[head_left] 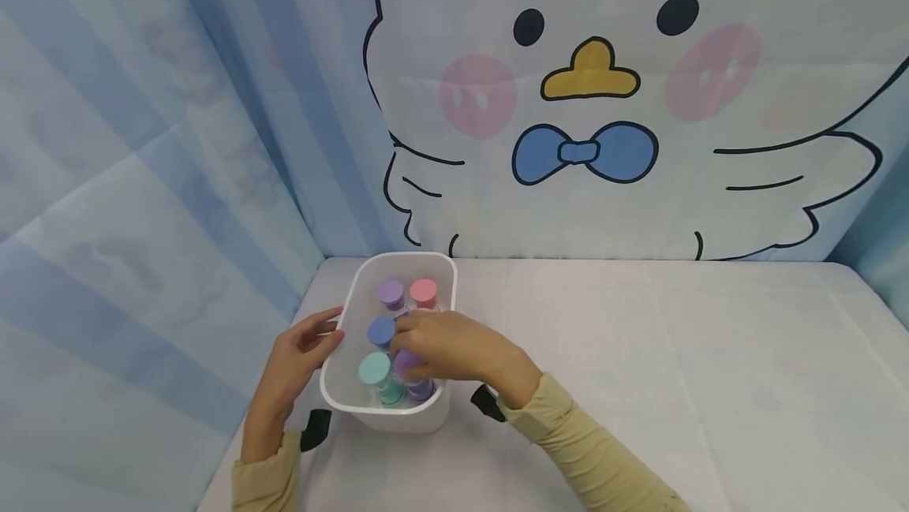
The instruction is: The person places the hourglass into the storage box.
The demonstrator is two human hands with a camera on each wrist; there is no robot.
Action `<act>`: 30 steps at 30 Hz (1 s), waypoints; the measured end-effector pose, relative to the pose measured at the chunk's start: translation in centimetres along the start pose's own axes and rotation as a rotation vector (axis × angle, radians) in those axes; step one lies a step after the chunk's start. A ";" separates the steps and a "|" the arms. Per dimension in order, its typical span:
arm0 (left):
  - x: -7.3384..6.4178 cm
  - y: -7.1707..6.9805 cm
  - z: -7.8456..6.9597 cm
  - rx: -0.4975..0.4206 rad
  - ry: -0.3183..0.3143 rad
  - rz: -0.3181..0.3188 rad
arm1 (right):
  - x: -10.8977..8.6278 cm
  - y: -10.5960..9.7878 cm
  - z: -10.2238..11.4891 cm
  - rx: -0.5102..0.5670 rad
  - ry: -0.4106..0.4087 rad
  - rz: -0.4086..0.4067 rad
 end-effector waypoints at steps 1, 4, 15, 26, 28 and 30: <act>0.0 0.0 0.0 0.002 0.001 -0.001 | -0.1 -0.2 0.0 0.001 -0.001 -0.007; 0.1 0.1 -0.1 0.011 -0.003 -0.010 | -0.5 -0.5 -0.1 0.003 -0.006 -0.023; -0.2 0.0 -1.1 0.103 0.018 -0.046 | -2.4 -2.0 -0.6 -0.006 -0.037 -0.117; -1.4 -1.2 -3.6 0.120 0.119 -0.077 | -5.0 -3.7 -1.8 -0.010 0.018 -0.184; -1.6 -1.2 -4.1 0.125 0.134 -0.083 | -5.5 -4.1 -2.1 -0.007 0.041 -0.190; -1.8 -1.2 -4.6 0.126 0.154 -0.090 | -6.2 -4.4 -2.4 -0.017 0.063 -0.199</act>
Point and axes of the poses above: each hand's wrist, its own x-axis towards the middle knuckle, its own y-axis out of the palm, z = x × y, the point moved 1 cm from there along x, towards the middle knuckle, and after that the axes turned 4 degrees about -z, right-handed, at the moved point
